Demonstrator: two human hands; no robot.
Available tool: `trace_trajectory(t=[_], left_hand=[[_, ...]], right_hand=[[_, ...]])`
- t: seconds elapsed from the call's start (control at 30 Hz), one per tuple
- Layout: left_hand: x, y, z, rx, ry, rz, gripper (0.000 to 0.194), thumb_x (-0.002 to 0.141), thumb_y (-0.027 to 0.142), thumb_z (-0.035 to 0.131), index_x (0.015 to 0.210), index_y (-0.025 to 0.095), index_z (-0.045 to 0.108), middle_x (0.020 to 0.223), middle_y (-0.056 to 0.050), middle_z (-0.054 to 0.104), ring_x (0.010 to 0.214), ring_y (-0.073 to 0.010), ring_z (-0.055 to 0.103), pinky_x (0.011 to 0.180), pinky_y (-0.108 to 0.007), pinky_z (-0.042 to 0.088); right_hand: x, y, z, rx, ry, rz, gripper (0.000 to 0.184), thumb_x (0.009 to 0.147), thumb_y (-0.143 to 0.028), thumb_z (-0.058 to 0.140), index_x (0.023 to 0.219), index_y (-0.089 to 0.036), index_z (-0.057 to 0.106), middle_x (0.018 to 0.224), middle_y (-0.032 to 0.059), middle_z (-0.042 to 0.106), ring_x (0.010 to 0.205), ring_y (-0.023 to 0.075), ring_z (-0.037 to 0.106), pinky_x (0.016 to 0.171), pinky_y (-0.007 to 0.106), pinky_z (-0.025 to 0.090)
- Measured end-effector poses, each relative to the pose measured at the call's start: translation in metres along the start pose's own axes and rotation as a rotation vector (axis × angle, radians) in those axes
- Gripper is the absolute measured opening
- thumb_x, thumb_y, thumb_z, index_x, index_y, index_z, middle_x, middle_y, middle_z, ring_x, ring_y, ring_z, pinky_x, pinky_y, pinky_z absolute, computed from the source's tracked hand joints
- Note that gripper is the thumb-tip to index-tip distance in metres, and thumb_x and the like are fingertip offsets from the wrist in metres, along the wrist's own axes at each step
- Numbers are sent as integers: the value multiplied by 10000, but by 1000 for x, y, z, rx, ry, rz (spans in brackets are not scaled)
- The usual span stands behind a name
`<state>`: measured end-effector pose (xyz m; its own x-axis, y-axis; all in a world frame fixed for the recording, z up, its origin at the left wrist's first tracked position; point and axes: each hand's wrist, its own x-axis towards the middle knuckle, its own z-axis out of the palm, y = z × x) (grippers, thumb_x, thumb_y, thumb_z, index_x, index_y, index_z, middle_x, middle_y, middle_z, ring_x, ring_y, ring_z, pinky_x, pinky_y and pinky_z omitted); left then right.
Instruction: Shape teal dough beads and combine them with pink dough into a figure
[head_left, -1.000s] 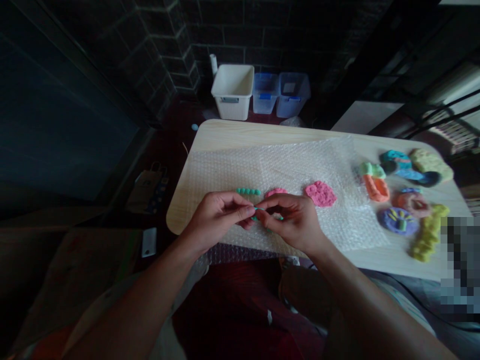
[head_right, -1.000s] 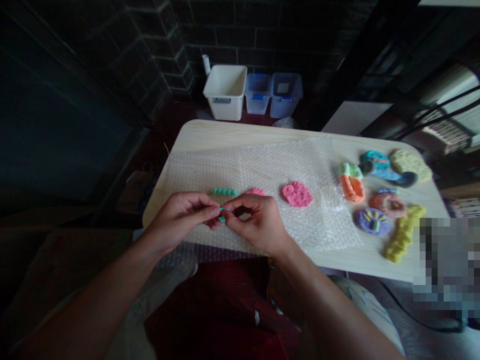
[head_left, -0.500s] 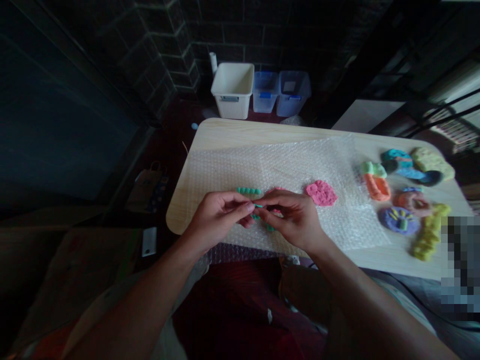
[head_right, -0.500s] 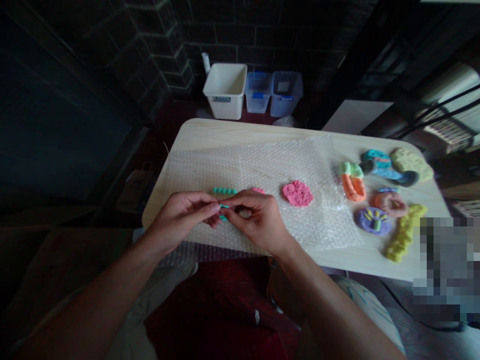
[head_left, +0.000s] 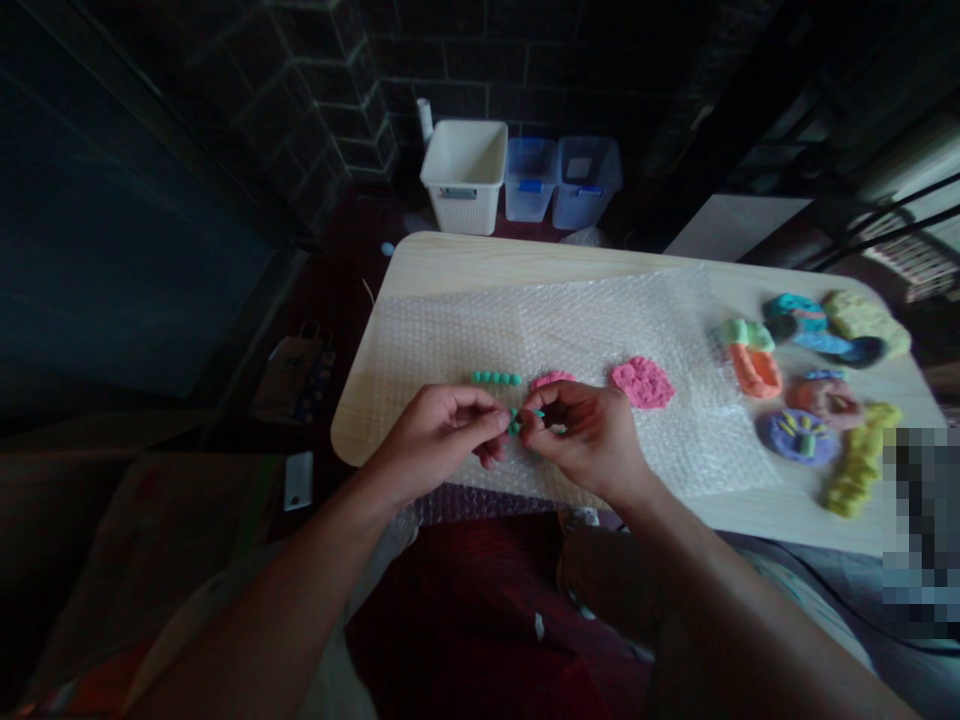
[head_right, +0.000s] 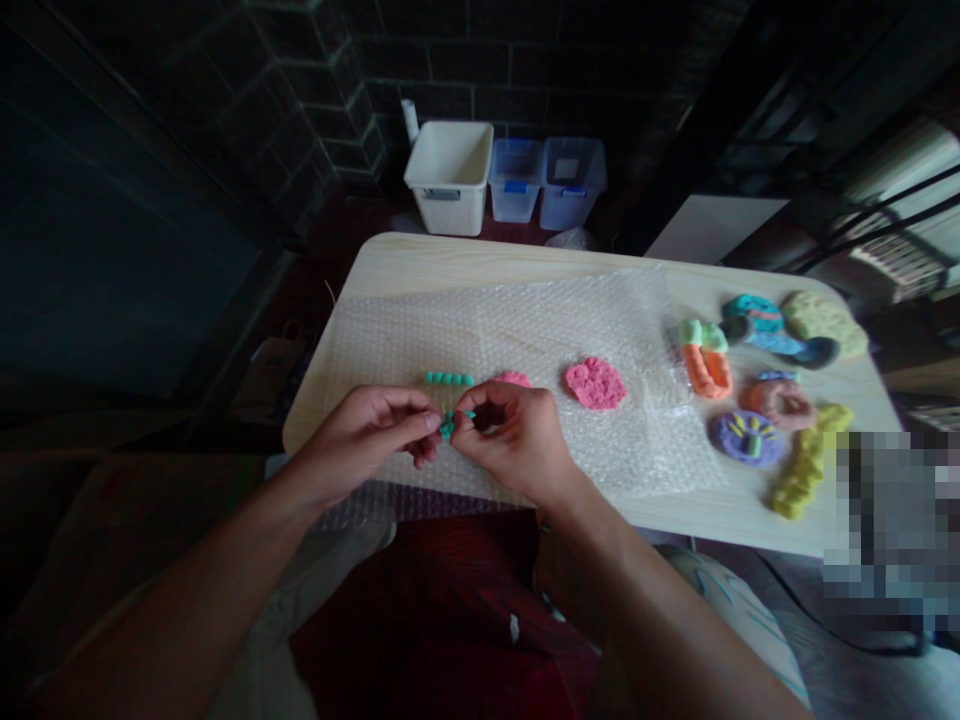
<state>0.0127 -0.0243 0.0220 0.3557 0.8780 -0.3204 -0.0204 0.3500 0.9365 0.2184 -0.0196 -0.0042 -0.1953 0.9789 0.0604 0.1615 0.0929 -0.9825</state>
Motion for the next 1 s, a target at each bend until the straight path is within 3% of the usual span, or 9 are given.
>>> trace_trajectory(t=[0.1, 0.27, 0.4, 0.57, 0.67, 0.8, 1.0], left_hand=[[2, 0, -10, -30, 97, 19, 205, 872, 318, 794, 755, 157, 744, 679, -44, 718, 599, -139, 637, 566, -258, 493], [6, 0, -27, -125, 299, 91, 160, 810, 233, 850, 931, 136, 810, 767, -51, 754, 692, -150, 674, 682, -283, 534], [6, -1, -27, -269, 218, 80, 211, 837, 246, 857, 1007, 121, 843, 844, -77, 777, 746, -154, 688, 741, -304, 563], [3, 0, -24, -377, 120, -5, 210, 864, 260, 868, 1009, 109, 852, 872, -98, 786, 792, -163, 710, 735, -279, 571], [2, 2, -24, -400, 97, -37, 207, 886, 272, 853, 1017, 112, 853, 850, -89, 770, 787, -160, 701, 719, -268, 566], [2, 4, -23, -426, 90, -29, 226, 901, 303, 840, 1017, 110, 856, 796, -74, 737, 734, -144, 664, 678, -251, 546], [3, 1, -22, -434, 80, 9, 230, 920, 338, 828, 977, 118, 861, 777, -74, 724, 709, -138, 644, 658, -245, 529]], right_hand=[[8, 3, -12, 141, 129, 48, 158, 824, -316, 857, 818, -174, 787, 713, 54, 777, 571, 146, 665, 515, 271, 531], [18, 7, -26, 192, 230, 51, 203, 770, -323, 948, 943, -231, 895, 886, 64, 851, 761, 198, 760, 687, 338, 623], [18, 8, -24, 185, 197, 62, 245, 748, -357, 972, 957, -249, 903, 927, 63, 852, 772, 197, 739, 658, 336, 606], [17, 3, -22, 295, 110, 161, 251, 735, -420, 985, 765, -207, 857, 623, 23, 751, 498, 121, 606, 462, 255, 503], [16, 1, -22, 328, 40, 242, 349, 780, -487, 948, 680, -183, 808, 560, 29, 718, 434, 123, 603, 406, 244, 492], [16, -2, -20, 345, -12, 303, 427, 858, -566, 863, 772, -151, 812, 678, 76, 773, 521, 163, 704, 442, 258, 551], [17, -3, -19, 294, -33, 233, 433, 916, -539, 822, 756, -138, 791, 633, 26, 696, 513, 83, 582, 465, 205, 467]])
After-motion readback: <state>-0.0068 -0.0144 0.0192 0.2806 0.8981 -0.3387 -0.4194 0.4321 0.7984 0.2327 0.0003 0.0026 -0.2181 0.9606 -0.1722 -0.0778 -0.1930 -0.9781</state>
